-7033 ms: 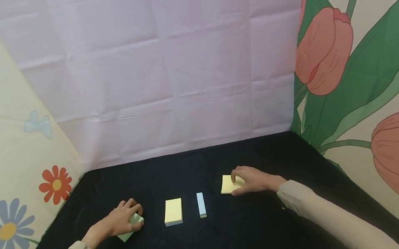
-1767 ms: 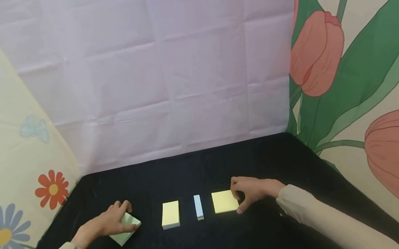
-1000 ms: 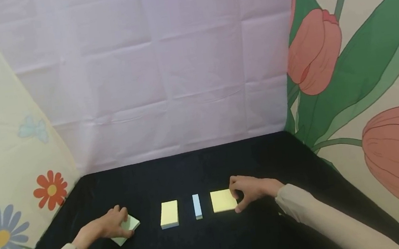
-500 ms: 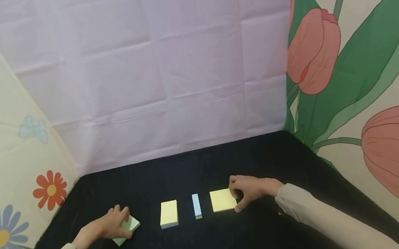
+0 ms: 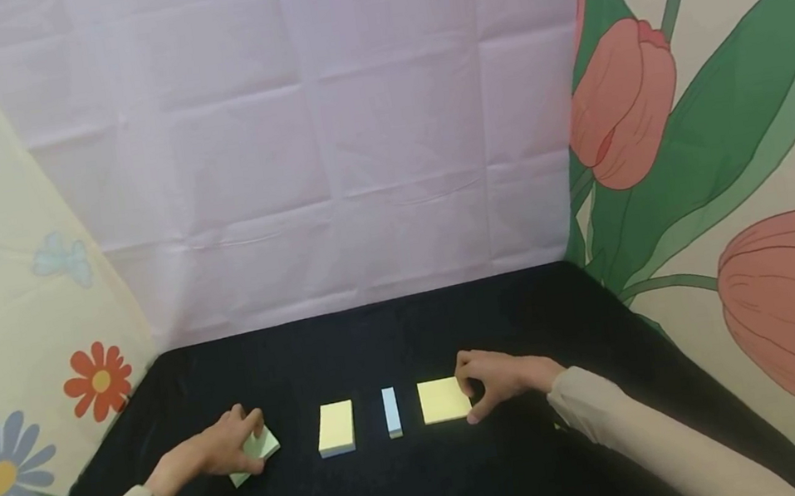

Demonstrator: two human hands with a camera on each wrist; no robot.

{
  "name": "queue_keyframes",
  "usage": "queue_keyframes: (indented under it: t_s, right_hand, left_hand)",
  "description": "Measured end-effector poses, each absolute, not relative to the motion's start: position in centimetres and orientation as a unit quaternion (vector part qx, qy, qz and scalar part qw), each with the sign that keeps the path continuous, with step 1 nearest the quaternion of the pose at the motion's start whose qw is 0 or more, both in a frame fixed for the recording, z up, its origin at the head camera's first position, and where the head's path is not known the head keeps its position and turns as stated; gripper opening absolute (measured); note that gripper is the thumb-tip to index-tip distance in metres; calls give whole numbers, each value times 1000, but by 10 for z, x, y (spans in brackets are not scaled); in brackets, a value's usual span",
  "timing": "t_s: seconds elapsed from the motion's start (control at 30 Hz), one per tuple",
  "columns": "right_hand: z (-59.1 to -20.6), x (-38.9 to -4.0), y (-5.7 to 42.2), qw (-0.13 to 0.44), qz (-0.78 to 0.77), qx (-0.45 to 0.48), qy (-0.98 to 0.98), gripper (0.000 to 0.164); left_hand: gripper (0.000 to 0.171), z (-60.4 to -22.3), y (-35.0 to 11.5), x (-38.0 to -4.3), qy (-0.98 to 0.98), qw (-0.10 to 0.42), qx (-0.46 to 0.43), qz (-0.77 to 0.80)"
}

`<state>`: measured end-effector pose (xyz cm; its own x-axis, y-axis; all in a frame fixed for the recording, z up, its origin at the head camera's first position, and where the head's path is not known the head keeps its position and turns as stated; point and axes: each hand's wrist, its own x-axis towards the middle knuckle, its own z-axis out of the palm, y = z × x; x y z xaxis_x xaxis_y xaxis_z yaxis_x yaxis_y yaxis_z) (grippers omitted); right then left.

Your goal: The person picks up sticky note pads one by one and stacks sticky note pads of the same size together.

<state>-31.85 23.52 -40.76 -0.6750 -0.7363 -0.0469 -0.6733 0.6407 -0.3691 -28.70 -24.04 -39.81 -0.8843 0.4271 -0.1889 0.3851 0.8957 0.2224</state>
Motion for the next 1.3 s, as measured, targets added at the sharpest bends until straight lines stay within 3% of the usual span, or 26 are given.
queue_keyframes:
  t_s: [0.93, 1.3]
  right_hand:
    - [-410, -317, 237, 95, -164, -393, 900, 36]
    - [-410, -318, 238, 93, -162, -395, 900, 36]
  left_hand:
    - [41, -397, -230, -295, 958, 68, 263, 92]
    - [41, -397, -220, -298, 962, 73, 254, 75]
